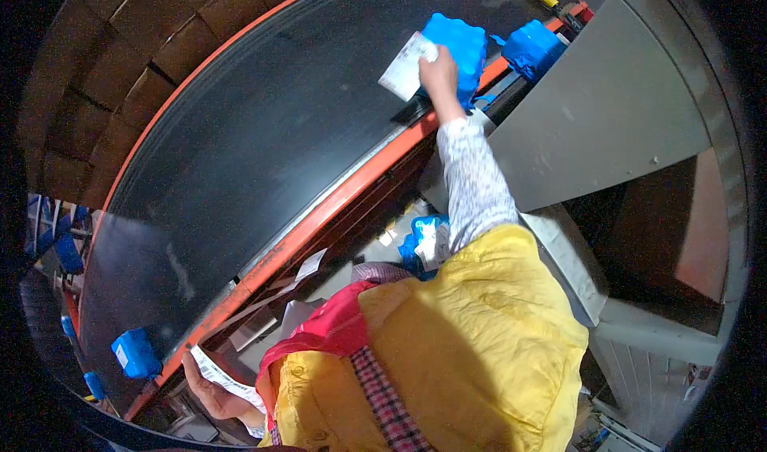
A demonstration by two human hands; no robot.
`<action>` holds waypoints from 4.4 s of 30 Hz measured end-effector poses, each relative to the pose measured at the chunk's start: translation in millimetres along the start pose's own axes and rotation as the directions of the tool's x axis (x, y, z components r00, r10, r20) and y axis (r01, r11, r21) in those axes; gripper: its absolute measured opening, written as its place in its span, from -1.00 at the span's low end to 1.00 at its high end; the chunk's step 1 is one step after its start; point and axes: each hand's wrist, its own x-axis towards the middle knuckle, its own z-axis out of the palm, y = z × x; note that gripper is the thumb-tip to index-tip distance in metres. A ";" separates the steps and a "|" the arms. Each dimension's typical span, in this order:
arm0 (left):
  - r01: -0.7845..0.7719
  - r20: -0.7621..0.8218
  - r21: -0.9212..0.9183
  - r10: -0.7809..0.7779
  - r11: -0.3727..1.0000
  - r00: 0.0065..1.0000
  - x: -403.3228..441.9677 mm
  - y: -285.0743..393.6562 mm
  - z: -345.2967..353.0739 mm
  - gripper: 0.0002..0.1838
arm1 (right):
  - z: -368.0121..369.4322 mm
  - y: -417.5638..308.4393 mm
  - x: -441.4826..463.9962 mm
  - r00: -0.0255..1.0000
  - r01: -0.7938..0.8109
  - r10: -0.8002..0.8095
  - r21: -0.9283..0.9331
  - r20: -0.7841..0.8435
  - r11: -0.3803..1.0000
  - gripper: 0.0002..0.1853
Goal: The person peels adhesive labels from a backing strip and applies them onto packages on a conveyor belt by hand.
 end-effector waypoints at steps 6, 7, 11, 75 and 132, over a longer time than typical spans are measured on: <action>-0.016 -0.078 0.243 0.036 0.970 0.996 -6.7 -1.8 -10.2 -0.40 | -20.4 -17.8 80.8 0.974 0.111 -0.020 -0.399 0.224 0.910 -0.62; -0.009 -0.088 0.299 0.037 0.954 0.995 -1.5 8.3 -1.0 -0.41 | -17.2 -15.5 93.3 0.964 0.148 -0.040 -0.409 0.262 0.900 -0.60; 0.052 0.001 0.200 -0.053 0.978 0.999 4.7 13.2 -2.2 -0.40 | 7.1 -10.8 105.7 0.871 0.252 -0.073 -0.314 0.486 0.915 -0.39; 0.011 -0.568 0.735 0.606 0.678 0.557 -115.4 216.2 0.6 -0.59 | -205.1 -222.3 -181.2 0.636 -0.684 -0.413 0.724 0.652 0.089 -0.71; 0.451 -0.224 0.653 -0.414 0.608 0.882 -105.8 87.7 26.1 -0.54 | -215.9 -175.0 -227.2 0.533 -0.771 -0.166 0.557 0.830 0.307 -0.75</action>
